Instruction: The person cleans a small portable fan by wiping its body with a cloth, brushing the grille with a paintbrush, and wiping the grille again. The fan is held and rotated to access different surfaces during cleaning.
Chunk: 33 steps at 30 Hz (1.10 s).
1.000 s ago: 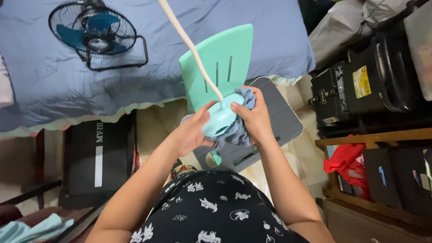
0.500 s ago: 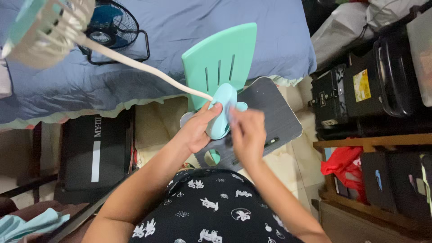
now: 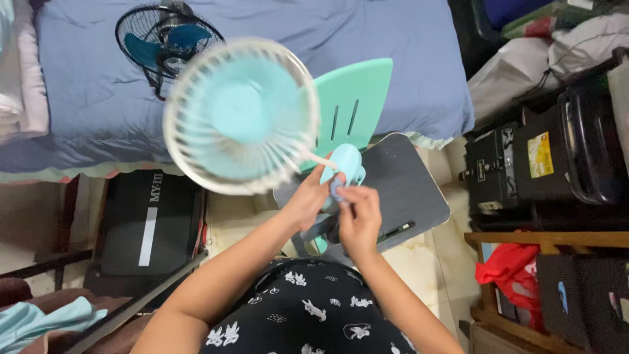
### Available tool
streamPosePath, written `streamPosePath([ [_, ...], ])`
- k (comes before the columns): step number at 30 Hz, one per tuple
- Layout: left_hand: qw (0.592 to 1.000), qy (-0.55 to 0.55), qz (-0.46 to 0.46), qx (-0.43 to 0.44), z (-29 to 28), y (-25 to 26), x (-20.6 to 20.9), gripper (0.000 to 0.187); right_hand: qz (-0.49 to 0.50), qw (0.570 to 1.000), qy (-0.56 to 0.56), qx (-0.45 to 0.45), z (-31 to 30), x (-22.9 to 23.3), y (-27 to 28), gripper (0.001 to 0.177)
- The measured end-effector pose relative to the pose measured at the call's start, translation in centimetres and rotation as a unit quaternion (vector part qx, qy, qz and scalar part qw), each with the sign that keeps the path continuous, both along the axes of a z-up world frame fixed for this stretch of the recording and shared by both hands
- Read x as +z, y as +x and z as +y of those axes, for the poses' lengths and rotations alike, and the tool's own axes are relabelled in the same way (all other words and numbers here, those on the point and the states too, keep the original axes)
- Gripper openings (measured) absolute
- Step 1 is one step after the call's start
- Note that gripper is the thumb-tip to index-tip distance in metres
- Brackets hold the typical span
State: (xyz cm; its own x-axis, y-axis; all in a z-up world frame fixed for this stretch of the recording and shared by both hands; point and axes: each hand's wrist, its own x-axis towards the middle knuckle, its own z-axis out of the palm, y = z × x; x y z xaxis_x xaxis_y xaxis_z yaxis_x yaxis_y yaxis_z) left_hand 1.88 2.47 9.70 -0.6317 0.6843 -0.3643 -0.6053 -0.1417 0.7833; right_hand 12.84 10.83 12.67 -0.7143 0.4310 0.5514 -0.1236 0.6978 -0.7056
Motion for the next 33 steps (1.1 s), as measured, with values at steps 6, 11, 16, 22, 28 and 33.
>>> streamPosePath([
  [6,0.997,0.063,0.037,-0.024,0.5,-0.1,-1.1,0.081,0.020,0.996,-0.065,-0.052,0.7,-1.9,-0.1,0.023],
  [11,0.998,0.058,-0.012,-0.020,0.6,0.2,-0.6,0.074,0.000,1.000,-0.003,-0.011,0.7,-0.4,0.3,0.021],
  [16,0.993,0.052,-0.101,-0.033,0.4,1.0,0.0,0.061,-0.003,0.993,-0.069,-0.099,2.3,0.5,-0.9,0.003],
  [22,0.990,0.122,-0.063,-0.002,-0.2,0.1,0.4,0.068,-0.051,0.992,-0.104,-0.059,0.5,-1.8,1.4,0.012],
  [28,0.995,0.080,-0.049,0.020,1.4,0.4,0.4,0.081,-0.093,0.987,-0.103,-0.081,2.1,-2.8,-1.7,0.067],
  [33,0.996,0.076,-0.020,0.033,1.7,-0.2,0.4,0.083,-0.122,0.972,-0.186,-0.076,1.8,-2.4,-1.7,0.068],
])
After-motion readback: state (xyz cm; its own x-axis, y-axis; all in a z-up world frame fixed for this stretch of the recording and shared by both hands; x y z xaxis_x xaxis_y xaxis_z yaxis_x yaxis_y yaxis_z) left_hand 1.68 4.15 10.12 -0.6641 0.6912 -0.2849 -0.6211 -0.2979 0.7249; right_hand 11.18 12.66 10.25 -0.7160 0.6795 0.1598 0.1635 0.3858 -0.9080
